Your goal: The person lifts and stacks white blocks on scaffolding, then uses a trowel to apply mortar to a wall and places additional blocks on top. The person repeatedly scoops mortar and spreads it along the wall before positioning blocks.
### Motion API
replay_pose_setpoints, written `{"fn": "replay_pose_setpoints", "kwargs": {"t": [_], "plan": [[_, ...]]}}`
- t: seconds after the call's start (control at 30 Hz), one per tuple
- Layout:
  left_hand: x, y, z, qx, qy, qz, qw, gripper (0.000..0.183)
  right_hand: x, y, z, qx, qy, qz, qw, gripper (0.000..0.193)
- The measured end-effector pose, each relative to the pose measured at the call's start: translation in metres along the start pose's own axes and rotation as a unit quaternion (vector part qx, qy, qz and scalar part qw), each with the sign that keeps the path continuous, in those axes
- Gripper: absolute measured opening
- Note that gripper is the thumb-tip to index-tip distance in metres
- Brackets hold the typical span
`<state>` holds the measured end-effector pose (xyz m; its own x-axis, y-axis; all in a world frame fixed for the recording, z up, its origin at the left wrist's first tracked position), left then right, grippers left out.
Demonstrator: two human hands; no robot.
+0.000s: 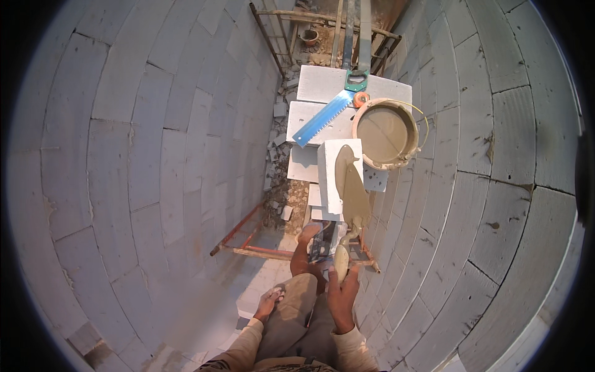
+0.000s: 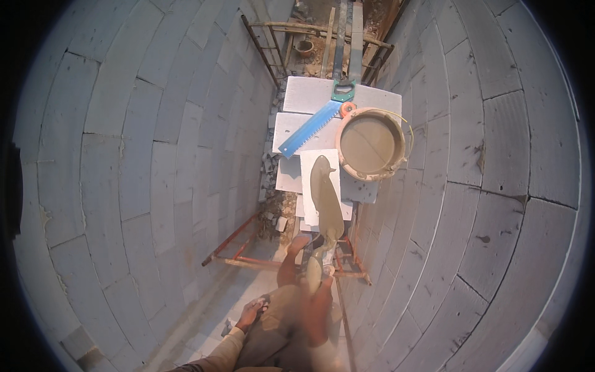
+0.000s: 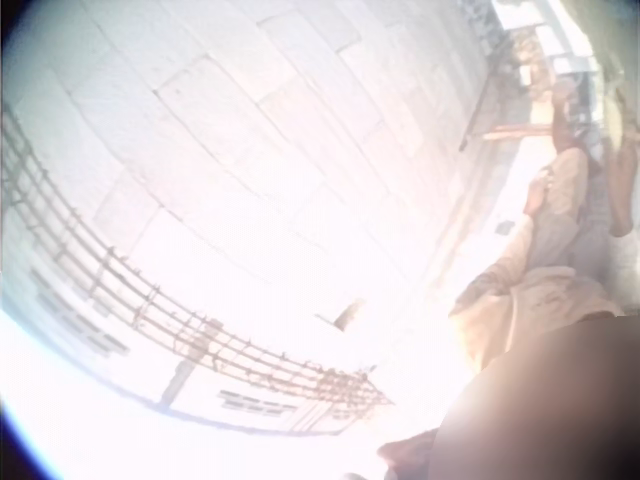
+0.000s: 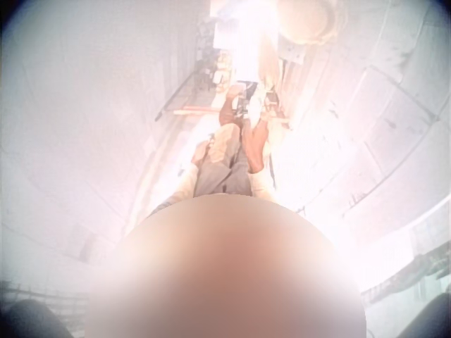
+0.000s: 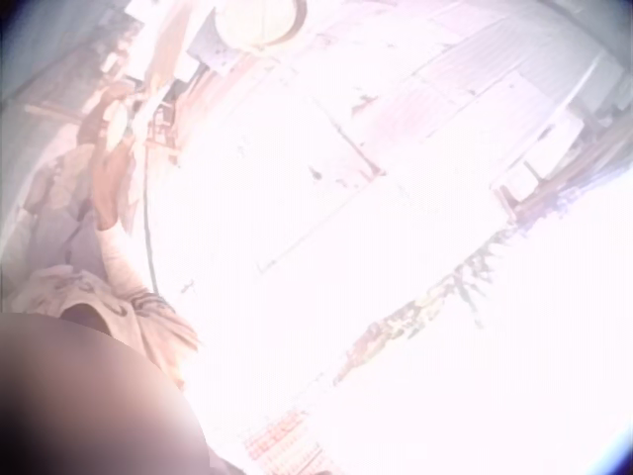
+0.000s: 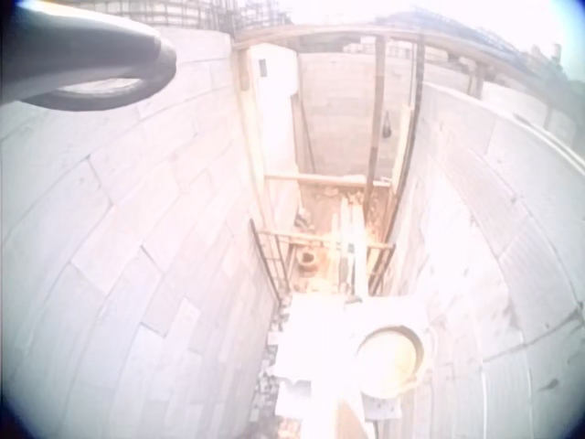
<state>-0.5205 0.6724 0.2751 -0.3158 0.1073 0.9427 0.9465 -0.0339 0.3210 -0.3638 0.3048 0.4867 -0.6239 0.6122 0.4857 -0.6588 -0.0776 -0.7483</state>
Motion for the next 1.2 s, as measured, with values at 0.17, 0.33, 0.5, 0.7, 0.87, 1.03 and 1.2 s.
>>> {"fn": "replay_pose_setpoints", "kwargs": {"t": [0.17,0.33,0.5,0.7,0.87,1.03,1.2], "plan": [[0.001,-0.001,-0.002,-0.025,0.015,0.022,0.999,0.035,0.002,0.004,0.014,-0.145,-0.010,-0.060,0.987,0.037],[0.004,0.012,-0.004,-0.039,0.032,0.038,0.998,0.033,-0.103,0.017,0.044,-0.322,-0.022,-0.099,0.941,0.036],[-0.002,0.019,0.001,-0.031,0.043,0.067,0.996,0.032,-0.266,0.084,0.035,-0.366,-0.038,-0.126,0.921,0.052],[-0.011,0.038,0.007,-0.045,0.059,0.043,0.996,0.032,-0.352,0.162,-0.008,-0.359,-0.007,-0.197,0.912,0.049],[-0.009,0.045,0.004,-0.055,0.057,0.047,0.996,0.032,-0.359,0.168,-0.046,-0.433,-0.019,-0.159,0.887,0.047],[-0.011,0.044,-0.003,-0.051,0.042,0.061,0.996,0.032,-0.360,0.162,-0.071,-0.476,-0.038,-0.165,0.863,0.043],[-0.017,0.044,-0.005,-0.053,0.031,0.060,0.996,0.033,-0.360,0.156,-0.071,-0.460,-0.055,-0.163,0.871,0.041]]}}
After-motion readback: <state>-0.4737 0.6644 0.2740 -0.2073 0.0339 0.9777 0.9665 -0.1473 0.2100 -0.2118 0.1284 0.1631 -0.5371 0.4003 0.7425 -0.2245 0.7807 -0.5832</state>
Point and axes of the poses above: each hand's wrist, its own x-axis away from the middle knuckle, its own z-axis out of the back of the hand, y = z × x, the point moved 9 cm from there along -x, towards the middle knuckle
